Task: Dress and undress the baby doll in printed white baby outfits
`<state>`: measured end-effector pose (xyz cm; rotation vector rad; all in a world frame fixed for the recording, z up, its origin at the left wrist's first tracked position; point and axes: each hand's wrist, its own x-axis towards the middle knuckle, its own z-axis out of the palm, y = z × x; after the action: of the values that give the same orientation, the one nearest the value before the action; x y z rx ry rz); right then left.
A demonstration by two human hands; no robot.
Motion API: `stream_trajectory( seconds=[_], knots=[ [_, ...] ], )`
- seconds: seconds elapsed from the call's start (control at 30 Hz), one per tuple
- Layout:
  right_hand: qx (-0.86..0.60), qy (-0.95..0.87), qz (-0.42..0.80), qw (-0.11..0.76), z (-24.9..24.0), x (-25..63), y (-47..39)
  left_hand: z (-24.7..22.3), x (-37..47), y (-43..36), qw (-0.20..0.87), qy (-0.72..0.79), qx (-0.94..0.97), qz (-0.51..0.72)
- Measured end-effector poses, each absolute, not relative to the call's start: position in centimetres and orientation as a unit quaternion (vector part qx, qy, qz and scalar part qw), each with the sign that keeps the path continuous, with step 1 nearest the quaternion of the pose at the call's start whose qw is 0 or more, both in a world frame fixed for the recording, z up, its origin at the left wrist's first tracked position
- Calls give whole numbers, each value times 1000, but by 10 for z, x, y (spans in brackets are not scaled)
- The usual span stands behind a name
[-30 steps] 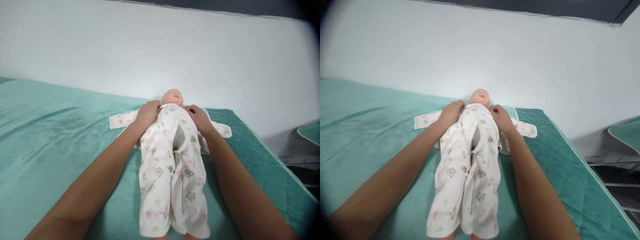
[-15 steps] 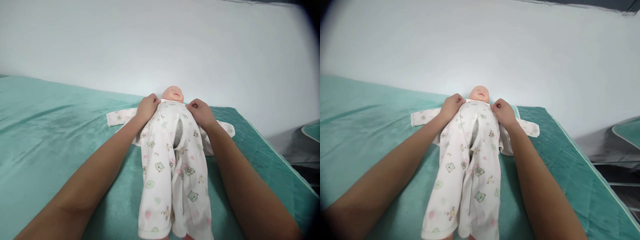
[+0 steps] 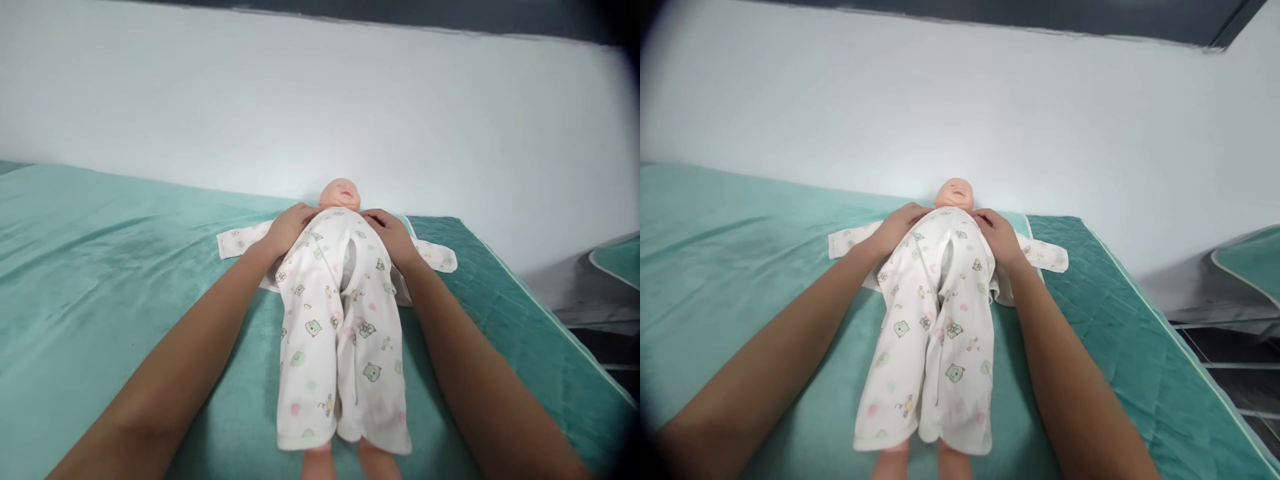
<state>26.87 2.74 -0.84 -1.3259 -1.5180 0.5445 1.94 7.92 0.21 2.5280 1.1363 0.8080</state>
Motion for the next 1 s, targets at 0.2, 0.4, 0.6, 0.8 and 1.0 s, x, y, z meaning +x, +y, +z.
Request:
stream_trajectory(
  seconds=[0.2,0.4,0.6,0.8,1.0],
  knots=[
    [-551,-612,199,532,-21,267,-7,-12,11,63,-36,393,882,256],
    [-584,-594,195,519,-34,265,-57,-20,-10,26,-42,401,885,233],
    [-650,-577,195,455,-35,266,-61,-18,-19,8,-13,394,884,250],
    [-654,-618,205,386,-25,270,-54,-11,-7,3,0,453,848,276],
    [-605,-578,296,461,-11,264,-63,-10,4,-12,255,438,758,410]
  ],
)
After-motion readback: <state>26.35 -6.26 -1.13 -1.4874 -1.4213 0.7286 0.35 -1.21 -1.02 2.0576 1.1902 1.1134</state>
